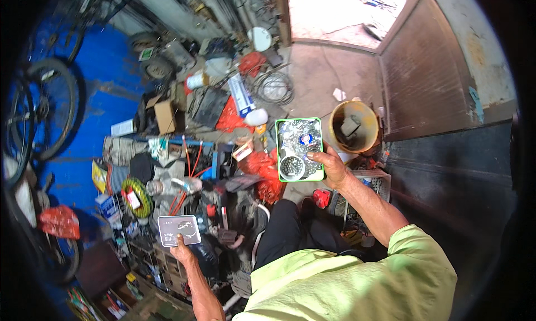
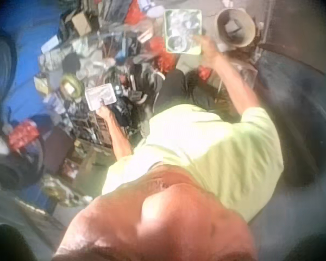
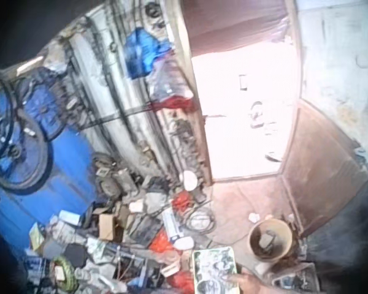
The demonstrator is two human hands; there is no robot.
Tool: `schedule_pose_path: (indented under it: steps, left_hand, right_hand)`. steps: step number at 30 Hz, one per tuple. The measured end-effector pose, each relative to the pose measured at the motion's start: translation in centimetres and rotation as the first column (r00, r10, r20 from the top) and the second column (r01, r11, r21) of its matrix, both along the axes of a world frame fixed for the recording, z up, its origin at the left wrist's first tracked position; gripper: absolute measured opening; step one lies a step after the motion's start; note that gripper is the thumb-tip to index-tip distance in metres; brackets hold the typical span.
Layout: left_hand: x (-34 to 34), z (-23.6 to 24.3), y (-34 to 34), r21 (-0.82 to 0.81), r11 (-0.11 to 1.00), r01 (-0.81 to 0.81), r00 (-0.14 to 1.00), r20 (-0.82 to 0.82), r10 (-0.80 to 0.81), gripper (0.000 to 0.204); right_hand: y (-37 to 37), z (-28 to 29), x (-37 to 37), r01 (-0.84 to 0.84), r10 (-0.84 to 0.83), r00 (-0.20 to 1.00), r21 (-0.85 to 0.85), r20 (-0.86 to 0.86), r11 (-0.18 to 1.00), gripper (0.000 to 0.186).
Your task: The person sits on the ground and works on a bicycle wheel, using a small tool to adjust the hub. They then retrieve a box of parts from a cluttered workshop area and handle small metal components, likely bearings, before returning to the wheel.
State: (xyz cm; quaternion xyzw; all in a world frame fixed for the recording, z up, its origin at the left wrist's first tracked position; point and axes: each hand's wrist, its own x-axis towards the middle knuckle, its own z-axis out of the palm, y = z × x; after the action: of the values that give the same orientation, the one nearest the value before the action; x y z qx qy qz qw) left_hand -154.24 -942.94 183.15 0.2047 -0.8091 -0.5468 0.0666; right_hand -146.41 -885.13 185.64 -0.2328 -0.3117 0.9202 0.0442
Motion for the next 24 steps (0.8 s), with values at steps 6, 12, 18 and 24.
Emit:
schedule_pose_path:
  steps: [6,12,18,24]
  left_hand:
    - [-5.4,1.9,17.8,-0.244,0.894,0.375,0.927,0.072,-0.369,0.034]
    - [-13.4,-1.7,29.4,-0.241,0.845,0.477,0.839,0.41,-0.357,0.027]
    - [-33.8,-1.5,46.6,-0.316,0.553,0.771,0.604,0.637,-0.478,0.036]
    - [-51.8,3.8,75.9,0.066,0.809,0.584,0.754,0.324,-0.571,0.038]
  right_hand:
    - [16.4,1.7,-0.9,0.235,-0.235,0.972,-0.002,-0.025,0.972,0.05]
    - [32.5,-1.9,-7.8,0.414,-0.413,0.91,0.004,0.042,0.91,0.055]
    - [49.4,-1.9,-15.5,0.5,-0.498,0.866,-0.054,0.055,0.864,0.051]
    - [64.5,3.6,-20.7,0.637,-0.635,0.771,-0.085,0.054,0.766,0.044]
